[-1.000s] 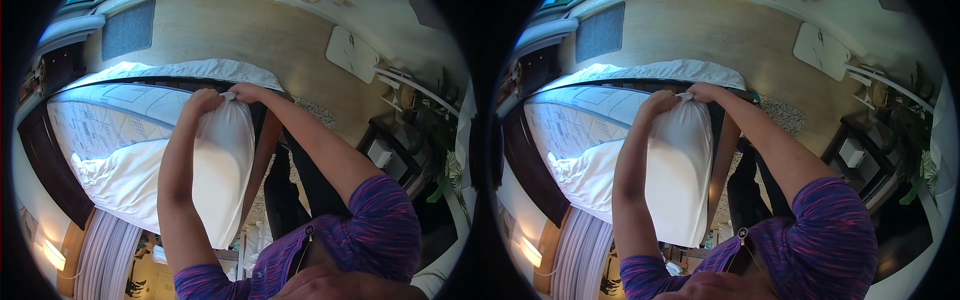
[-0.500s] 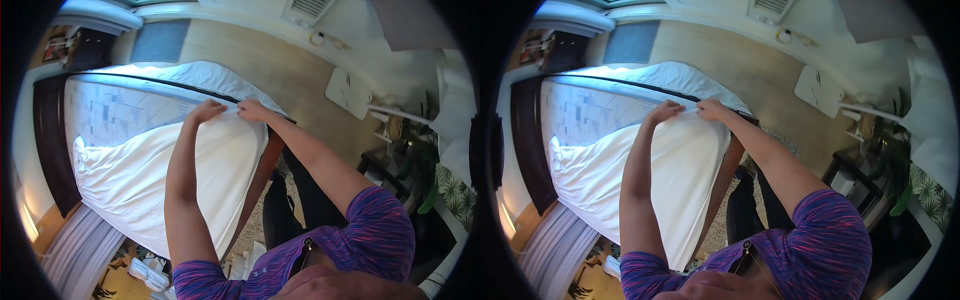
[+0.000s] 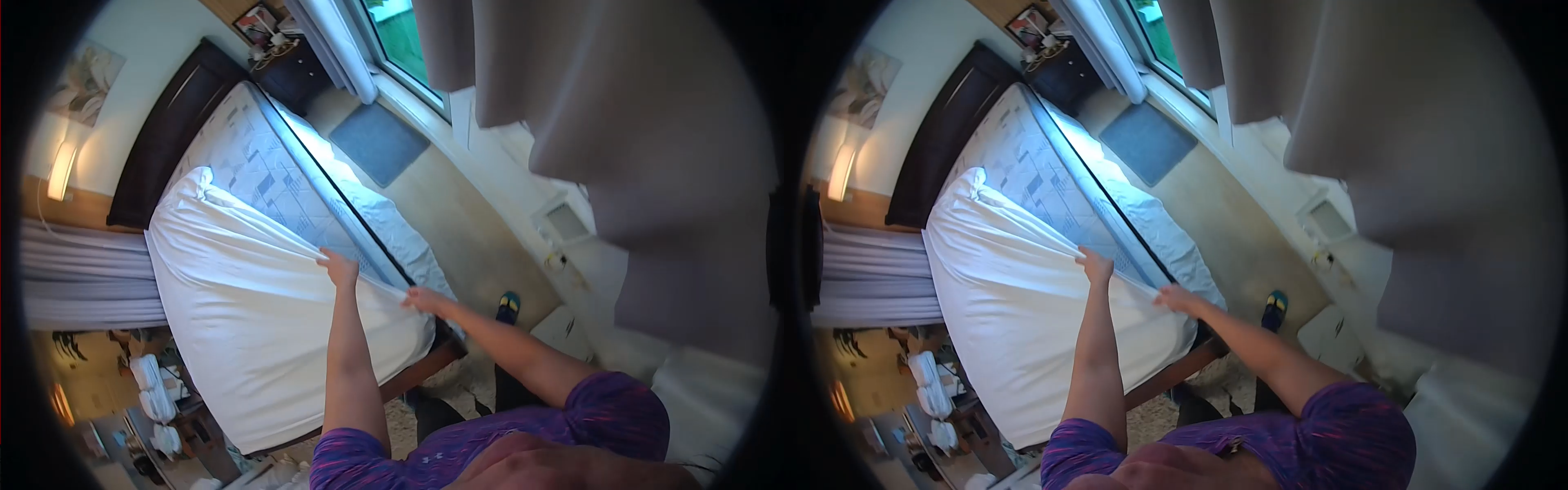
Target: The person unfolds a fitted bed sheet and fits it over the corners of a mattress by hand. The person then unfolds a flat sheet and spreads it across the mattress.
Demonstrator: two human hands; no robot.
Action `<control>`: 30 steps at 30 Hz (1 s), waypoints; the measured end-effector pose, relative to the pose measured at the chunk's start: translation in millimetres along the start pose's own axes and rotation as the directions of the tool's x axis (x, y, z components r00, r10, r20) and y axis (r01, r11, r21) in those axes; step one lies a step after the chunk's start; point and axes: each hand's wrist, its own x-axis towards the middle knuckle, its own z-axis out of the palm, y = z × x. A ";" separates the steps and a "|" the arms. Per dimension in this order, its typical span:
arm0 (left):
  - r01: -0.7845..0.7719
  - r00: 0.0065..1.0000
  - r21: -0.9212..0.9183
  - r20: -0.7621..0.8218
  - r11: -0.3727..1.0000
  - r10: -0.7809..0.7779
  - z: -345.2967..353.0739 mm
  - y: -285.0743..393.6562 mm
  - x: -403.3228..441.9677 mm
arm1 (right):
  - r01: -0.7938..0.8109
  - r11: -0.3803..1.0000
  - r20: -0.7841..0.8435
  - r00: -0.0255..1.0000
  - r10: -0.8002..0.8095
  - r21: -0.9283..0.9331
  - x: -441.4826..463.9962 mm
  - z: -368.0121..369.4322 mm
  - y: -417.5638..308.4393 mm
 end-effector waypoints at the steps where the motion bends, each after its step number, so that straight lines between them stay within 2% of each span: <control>1: 0.025 1.000 -0.019 -0.011 0.999 -0.026 8.5 1.2 7.2 | -0.023 0.993 0.001 1.000 0.023 -0.115 -21.3 -6.1 -10.4; 2: 0.279 0.960 -0.424 0.125 0.861 -0.250 19.2 0.8 13.7 | -0.046 0.973 -0.001 0.999 0.047 -0.228 -42.5 -12.6 -20.7; 3: 0.487 0.868 -0.707 0.328 0.512 -0.373 24.0 5.9 16.0 | -0.046 0.966 0.011 0.999 0.051 -0.255 -48.4 -16.6 -15.5; 4: 0.490 0.864 -0.721 0.323 0.491 -0.387 23.2 16.8 14.2 | -0.015 0.977 0.024 1.000 0.020 -0.211 -45.6 -18.6 -5.5; 5: 0.321 0.946 -0.610 0.173 0.724 -0.273 22.7 26.2 13.1 | 0.017 0.988 0.042 0.999 -0.010 -0.156 -43.7 -20.7 -10.6; 6: 0.130 0.992 -0.428 0.053 0.894 -0.118 20.5 30.8 11.4 | 0.021 0.986 0.064 0.998 -0.010 -0.166 -40.6 -24.1 -15.9; 7: 0.144 0.989 -0.426 0.039 0.893 -0.141 13.9 36.3 6.6 | -0.045 0.988 0.044 0.998 0.052 -0.147 -40.7 -24.9 -30.3; 8: 0.156 0.987 -0.212 0.068 0.965 -0.144 5.0 43.8 -2.8 | -0.112 0.985 0.025 0.993 0.116 -0.131 -38.5 -23.7 -40.1; 10: 0.158 0.972 0.223 0.138 0.962 -0.192 -10.2 53.1 -14.0 | -0.118 0.986 0.072 0.989 0.127 -0.119 -18.0 -25.3 -41.4; 11: 0.197 0.965 0.217 0.130 0.956 -0.228 -7.2 44.0 -14.5 | -0.134 0.987 0.092 0.986 0.142 -0.090 -12.1 -25.3 -43.5; 13: 0.299 0.940 0.078 0.145 0.951 -0.308 7.3 21.0 -15.0 | -0.173 0.973 0.170 0.965 0.198 -0.150 -3.8 -27.0 -50.4; 14: 0.331 0.930 0.076 0.141 0.941 -0.339 21.8 4.7 -5.0 | -0.196 0.963 0.215 0.948 0.235 -0.186 1.9 -27.8 -56.4; 15: 0.450 0.887 -0.151 0.189 0.880 -0.422 40.8 -13.7 9.9 | -0.201 0.957 0.234 0.940 0.249 -0.207 10.4 -29.5 -60.8; 16: 0.544 0.839 -0.366 0.250 0.755 -0.483 50.1 -24.1 22.0 | -0.220 0.956 0.270 0.925 0.268 -0.193 21.3 -32.1 -65.4; 17: 0.562 0.827 -0.376 0.249 0.737 -0.504 48.1 -21.1 36.5 | -0.238 0.954 0.302 0.910 0.285 -0.182 34.4 -37.0 -74.0; 18: 0.534 0.812 -0.707 0.275 0.464 -0.515 47.3 -14.3 59.4 | -0.241 0.948 0.312 0.902 0.297 -0.207 50.5 -43.2 -84.5; 19: 0.407 0.803 -0.907 0.298 0.109 -0.517 41.8 -4.9 84.5 | -0.246 0.953 0.335 0.896 0.293 -0.177 67.7 -47.9 -99.6; 20: 0.349 0.821 -0.932 0.254 0.098 -0.512 9.6 25.1 104.1 | -0.255 0.956 0.358 0.888 0.290 -0.142 86.4 -50.7 -113.8; 21: 0.292 0.836 -0.952 0.208 0.091 -0.508 -21.5 54.2 119.3 | -0.321 0.936 0.372 0.859 0.352 -0.144 106.5 -53.7 -133.0; 22: 0.281 0.828 -0.956 0.201 0.078 -0.524 -23.9 60.2 142.0 | -0.317 0.934 0.382 0.852 0.358 -0.167 128.0 -53.0 -149.1; 24: 0.351 0.854 -0.935 0.294 0.057 -0.429 -28.0 70.2 182.3 | -0.262 0.906 0.382 0.841 0.383 -0.332 164.5 -54.0 -175.0; 26: 0.325 0.896 -0.924 0.233 0.199 -0.378 -16.4 66.1 200.0 | -0.253 0.891 0.416 0.813 0.407 -0.377 187.0 -43.9 -202.7; 28: 0.446 0.894 -0.841 0.409 0.305 -0.180 -21.7 60.9 202.5 | -0.358 0.908 0.610 0.676 0.413 -0.218 218.7 -39.3 -216.3; 30: 0.278 0.955 -0.903 0.222 0.327 -0.199 -10.8 64.3 189.8 | -0.418 0.906 0.655 0.667 0.356 -0.068 257.3 -46.3 -244.1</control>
